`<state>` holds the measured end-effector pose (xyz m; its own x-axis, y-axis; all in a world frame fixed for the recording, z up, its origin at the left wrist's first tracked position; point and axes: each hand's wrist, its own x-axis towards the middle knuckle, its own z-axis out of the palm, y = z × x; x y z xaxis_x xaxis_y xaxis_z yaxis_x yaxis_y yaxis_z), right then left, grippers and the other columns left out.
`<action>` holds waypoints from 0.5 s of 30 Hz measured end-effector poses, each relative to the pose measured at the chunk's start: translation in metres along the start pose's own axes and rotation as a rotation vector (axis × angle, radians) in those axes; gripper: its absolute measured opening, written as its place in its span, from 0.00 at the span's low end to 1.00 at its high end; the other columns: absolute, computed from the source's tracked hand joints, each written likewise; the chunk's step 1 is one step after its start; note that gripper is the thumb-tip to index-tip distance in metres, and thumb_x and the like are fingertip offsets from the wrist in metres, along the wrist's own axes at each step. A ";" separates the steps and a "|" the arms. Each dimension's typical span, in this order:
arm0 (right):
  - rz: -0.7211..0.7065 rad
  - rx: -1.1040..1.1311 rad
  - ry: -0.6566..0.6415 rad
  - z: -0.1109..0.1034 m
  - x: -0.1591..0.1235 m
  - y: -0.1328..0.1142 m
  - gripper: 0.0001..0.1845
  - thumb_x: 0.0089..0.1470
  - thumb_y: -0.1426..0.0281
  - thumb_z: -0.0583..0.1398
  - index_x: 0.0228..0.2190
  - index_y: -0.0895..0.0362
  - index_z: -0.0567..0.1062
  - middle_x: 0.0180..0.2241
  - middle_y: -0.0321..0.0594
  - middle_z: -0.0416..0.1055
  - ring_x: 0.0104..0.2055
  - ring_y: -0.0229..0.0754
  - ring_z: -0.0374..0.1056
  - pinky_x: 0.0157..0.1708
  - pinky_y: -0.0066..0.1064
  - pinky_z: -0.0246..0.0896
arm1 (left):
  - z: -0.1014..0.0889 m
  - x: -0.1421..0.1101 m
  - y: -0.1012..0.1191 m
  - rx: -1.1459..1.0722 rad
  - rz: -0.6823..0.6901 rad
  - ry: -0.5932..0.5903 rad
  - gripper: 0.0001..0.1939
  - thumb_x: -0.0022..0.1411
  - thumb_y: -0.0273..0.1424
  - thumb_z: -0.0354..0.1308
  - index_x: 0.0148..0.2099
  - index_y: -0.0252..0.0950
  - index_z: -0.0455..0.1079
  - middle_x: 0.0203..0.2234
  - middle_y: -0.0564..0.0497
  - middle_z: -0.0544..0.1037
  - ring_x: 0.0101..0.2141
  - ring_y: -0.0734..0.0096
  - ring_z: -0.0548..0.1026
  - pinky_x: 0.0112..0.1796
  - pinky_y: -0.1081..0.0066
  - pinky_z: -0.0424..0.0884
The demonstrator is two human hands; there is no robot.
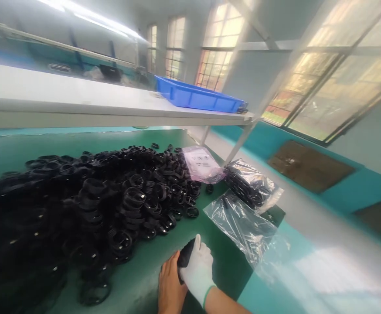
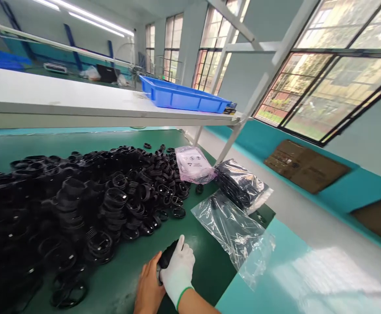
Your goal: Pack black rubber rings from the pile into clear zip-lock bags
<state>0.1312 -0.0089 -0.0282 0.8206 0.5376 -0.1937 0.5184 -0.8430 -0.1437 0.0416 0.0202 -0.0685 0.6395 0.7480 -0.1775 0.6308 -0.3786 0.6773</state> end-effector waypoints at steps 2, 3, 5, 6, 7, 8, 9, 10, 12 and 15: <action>0.011 0.020 -0.038 -0.002 0.005 0.001 0.53 0.26 0.70 0.61 0.56 0.67 0.50 0.42 0.53 0.63 0.44 0.55 0.60 0.45 0.42 0.54 | 0.004 0.003 0.003 0.014 0.003 0.017 0.33 0.47 0.23 0.49 0.58 0.39 0.49 0.54 0.48 0.62 0.55 0.64 0.58 0.53 0.63 0.56; 0.010 0.047 -0.059 -0.004 0.008 0.002 0.54 0.25 0.70 0.61 0.57 0.66 0.50 0.43 0.52 0.63 0.45 0.55 0.60 0.45 0.43 0.54 | 0.005 0.003 0.006 0.031 0.003 0.027 0.33 0.48 0.23 0.49 0.58 0.39 0.50 0.54 0.48 0.62 0.54 0.63 0.58 0.52 0.62 0.56; 0.010 0.150 -0.103 -0.012 0.013 0.009 0.55 0.25 0.69 0.61 0.57 0.65 0.49 0.45 0.52 0.62 0.48 0.55 0.58 0.48 0.42 0.53 | 0.001 0.003 0.020 0.087 0.008 0.060 0.33 0.48 0.24 0.49 0.58 0.40 0.50 0.54 0.47 0.63 0.54 0.60 0.58 0.51 0.59 0.57; 0.018 0.230 -0.133 -0.019 0.016 0.016 0.56 0.25 0.68 0.62 0.58 0.64 0.48 0.48 0.53 0.60 0.51 0.55 0.57 0.49 0.42 0.52 | -0.004 0.003 0.029 0.113 0.019 0.072 0.33 0.48 0.24 0.50 0.58 0.40 0.51 0.54 0.47 0.62 0.54 0.58 0.58 0.51 0.58 0.57; 0.036 0.324 -0.165 -0.028 0.017 0.026 0.56 0.25 0.67 0.62 0.58 0.64 0.47 0.51 0.53 0.58 0.53 0.55 0.54 0.51 0.40 0.51 | -0.010 0.002 0.040 0.123 0.045 0.070 0.33 0.48 0.26 0.51 0.58 0.41 0.51 0.54 0.48 0.62 0.54 0.57 0.58 0.50 0.57 0.58; 0.063 0.427 -0.199 -0.039 0.018 0.039 0.57 0.26 0.66 0.62 0.58 0.62 0.46 0.53 0.52 0.56 0.55 0.53 0.53 0.52 0.39 0.50 | -0.018 0.002 0.052 0.112 0.077 0.054 0.33 0.48 0.28 0.52 0.58 0.43 0.51 0.54 0.49 0.62 0.54 0.56 0.58 0.50 0.57 0.59; 0.092 0.531 -0.233 -0.052 0.018 0.056 0.56 0.26 0.65 0.63 0.58 0.61 0.46 0.54 0.51 0.55 0.56 0.51 0.52 0.53 0.37 0.50 | -0.026 0.002 0.065 0.074 0.108 0.023 0.33 0.49 0.32 0.53 0.58 0.45 0.50 0.55 0.51 0.61 0.54 0.57 0.58 0.49 0.58 0.60; 0.122 0.629 -0.248 -0.067 0.017 0.078 0.55 0.27 0.65 0.62 0.58 0.60 0.47 0.55 0.48 0.55 0.56 0.49 0.53 0.52 0.35 0.51 | -0.032 0.003 0.079 0.016 0.126 -0.009 0.33 0.50 0.36 0.53 0.58 0.47 0.50 0.55 0.53 0.61 0.53 0.58 0.59 0.48 0.61 0.62; 0.153 0.769 -0.261 -0.098 0.011 0.131 0.51 0.30 0.66 0.61 0.57 0.56 0.48 0.52 0.42 0.61 0.52 0.45 0.59 0.49 0.32 0.55 | -0.034 0.005 0.112 -0.099 0.125 -0.058 0.29 0.52 0.42 0.50 0.57 0.49 0.51 0.53 0.55 0.62 0.51 0.62 0.63 0.45 0.64 0.65; 0.232 0.827 -0.171 -0.134 -0.006 0.227 0.44 0.36 0.66 0.56 0.57 0.54 0.49 0.51 0.40 0.64 0.47 0.45 0.64 0.43 0.32 0.61 | 0.006 0.003 0.169 -0.132 0.193 -0.098 0.22 0.55 0.41 0.47 0.52 0.45 0.58 0.49 0.52 0.66 0.49 0.62 0.64 0.47 0.64 0.64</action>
<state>0.2761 -0.2060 0.0703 0.8021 0.4050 -0.4388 -0.0524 -0.6843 -0.7274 0.1531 -0.0447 0.0415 0.7862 0.6099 -0.0999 0.4344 -0.4302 0.7913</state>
